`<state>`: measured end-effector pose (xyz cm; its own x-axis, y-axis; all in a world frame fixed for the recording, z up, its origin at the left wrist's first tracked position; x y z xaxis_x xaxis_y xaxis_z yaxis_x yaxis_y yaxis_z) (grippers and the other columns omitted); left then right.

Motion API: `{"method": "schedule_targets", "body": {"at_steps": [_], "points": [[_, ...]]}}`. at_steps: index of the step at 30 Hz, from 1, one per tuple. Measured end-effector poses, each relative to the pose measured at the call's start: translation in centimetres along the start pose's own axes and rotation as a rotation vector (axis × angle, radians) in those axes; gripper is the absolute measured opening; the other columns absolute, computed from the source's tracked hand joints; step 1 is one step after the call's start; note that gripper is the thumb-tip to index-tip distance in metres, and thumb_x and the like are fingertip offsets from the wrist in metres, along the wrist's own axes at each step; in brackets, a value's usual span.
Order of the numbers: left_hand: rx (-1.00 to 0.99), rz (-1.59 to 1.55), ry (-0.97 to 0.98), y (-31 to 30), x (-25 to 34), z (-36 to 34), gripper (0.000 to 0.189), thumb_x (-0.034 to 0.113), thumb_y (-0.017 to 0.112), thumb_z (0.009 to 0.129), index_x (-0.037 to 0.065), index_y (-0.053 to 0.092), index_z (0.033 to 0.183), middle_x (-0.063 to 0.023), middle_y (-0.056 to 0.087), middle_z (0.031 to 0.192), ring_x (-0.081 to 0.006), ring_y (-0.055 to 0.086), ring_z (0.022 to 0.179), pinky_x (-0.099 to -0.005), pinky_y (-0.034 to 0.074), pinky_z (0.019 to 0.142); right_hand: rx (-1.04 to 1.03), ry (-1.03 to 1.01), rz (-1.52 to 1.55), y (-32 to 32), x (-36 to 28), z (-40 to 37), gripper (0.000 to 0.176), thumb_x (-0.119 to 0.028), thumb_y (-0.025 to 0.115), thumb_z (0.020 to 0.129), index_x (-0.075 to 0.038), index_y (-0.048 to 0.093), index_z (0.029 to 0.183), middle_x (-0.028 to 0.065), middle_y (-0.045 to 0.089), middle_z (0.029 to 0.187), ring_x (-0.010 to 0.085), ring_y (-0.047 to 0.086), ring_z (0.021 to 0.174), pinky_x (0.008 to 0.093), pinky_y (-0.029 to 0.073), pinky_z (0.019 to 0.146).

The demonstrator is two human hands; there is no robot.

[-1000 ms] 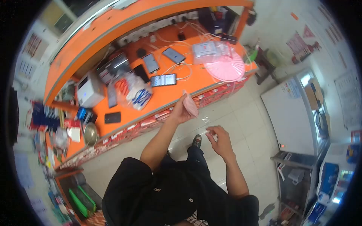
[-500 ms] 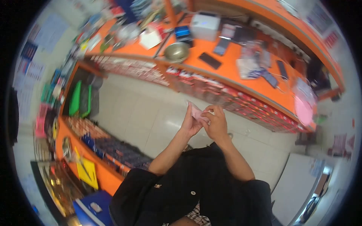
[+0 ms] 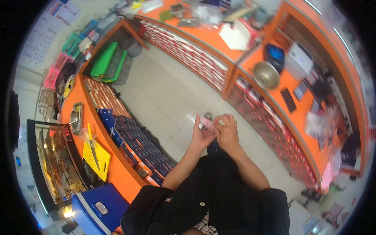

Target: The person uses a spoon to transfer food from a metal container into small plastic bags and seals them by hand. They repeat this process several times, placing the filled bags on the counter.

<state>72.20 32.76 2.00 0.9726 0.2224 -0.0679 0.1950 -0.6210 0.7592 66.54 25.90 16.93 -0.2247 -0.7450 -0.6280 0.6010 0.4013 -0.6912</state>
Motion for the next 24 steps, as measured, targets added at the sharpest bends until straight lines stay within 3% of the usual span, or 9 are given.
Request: {"method": "schedule_targets", "body": {"at_steps": [3,4,7,10,13,18,24], "points": [[-0.016,0.034,0.129,1.7,9.0,2.9,0.078,0.064,0.072,0.082,-0.001,0.050,0.119,-0.0148,0.061,0.109,-0.0272,0.062,0.094,-0.0408,0.053,0.081,-0.075,-0.022,0.162,4.7,0.0,7.9,0.016,0.000,0.075,0.071,-0.004,0.075,0.087,0.0076,0.064,0.106,0.0325,0.053,0.107,0.0434,0.042,0.092],[-0.017,-0.001,0.148,2.9,11.8,3.3,0.063,0.057,0.070,0.086,0.003,0.052,0.112,-0.0138,0.062,0.101,-0.0281,0.063,0.092,-0.0413,0.054,0.079,-0.085,-0.032,0.154,6.1,-0.3,10.5,0.018,-0.003,0.077,0.070,-0.005,0.075,0.088,0.0070,0.063,0.108,0.0326,0.053,0.108,0.0442,0.043,0.092],[-0.106,0.105,0.282,9.1,19.2,2.6,0.052,0.052,0.067,0.091,0.004,0.053,0.108,-0.0125,0.062,0.095,-0.0282,0.064,0.089,-0.0398,0.055,0.077,-0.164,-0.045,0.150,10.2,-1.4,18.3,0.019,-0.007,0.078,0.069,-0.006,0.075,0.088,0.0075,0.061,0.113,0.0327,0.053,0.111,0.0452,0.043,0.091],[-0.101,0.020,0.376,10.4,26.3,4.5,0.048,0.050,0.064,0.092,0.005,0.053,0.105,-0.0119,0.062,0.093,-0.0291,0.064,0.087,-0.0425,0.055,0.079,-0.248,-0.104,0.179,14.3,-2.1,24.6,0.023,-0.010,0.078,0.071,-0.005,0.074,0.092,0.0084,0.059,0.117,0.0320,0.051,0.115,0.0445,0.041,0.091],[-0.089,-0.127,0.391,11.6,32.0,6.8,0.051,0.051,0.065,0.092,0.004,0.052,0.107,-0.0134,0.061,0.097,-0.0304,0.064,0.092,-0.0468,0.054,0.083,-0.288,-0.168,0.183,17.7,-2.7,31.1,0.022,-0.010,0.077,0.072,-0.004,0.073,0.093,0.0088,0.059,0.117,0.0318,0.051,0.116,0.0439,0.041,0.091],[-0.114,-0.183,0.373,14.1,42.6,11.4,0.057,0.052,0.065,0.091,0.002,0.047,0.114,-0.0144,0.059,0.107,-0.0301,0.061,0.102,-0.0442,0.052,0.093,-0.309,-0.208,0.137,23.8,-3.5,41.5,0.020,-0.010,0.073,0.077,-0.002,0.074,0.096,0.0077,0.058,0.119,0.0287,0.050,0.119,0.0442,0.039,0.090],[-0.140,-0.238,0.295,20.6,54.5,17.5,0.057,0.055,0.062,0.092,0.004,0.049,0.115,-0.0179,0.057,0.111,-0.0326,0.058,0.106,-0.0489,0.050,0.095,-0.105,-0.302,0.042,27.9,-4.8,53.5,0.023,-0.004,0.069,0.078,0.001,0.068,0.100,0.0123,0.058,0.117,0.0318,0.053,0.115,0.0444,0.041,0.090]]}}
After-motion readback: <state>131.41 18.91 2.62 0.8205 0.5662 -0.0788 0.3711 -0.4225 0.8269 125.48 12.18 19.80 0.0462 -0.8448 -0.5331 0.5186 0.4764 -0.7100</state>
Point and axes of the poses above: each hand's wrist, its own z-axis towards the middle knuckle, its own y-axis out of the palm, x = y × z, the point moved 8 cm from there along z, towards the middle knuckle
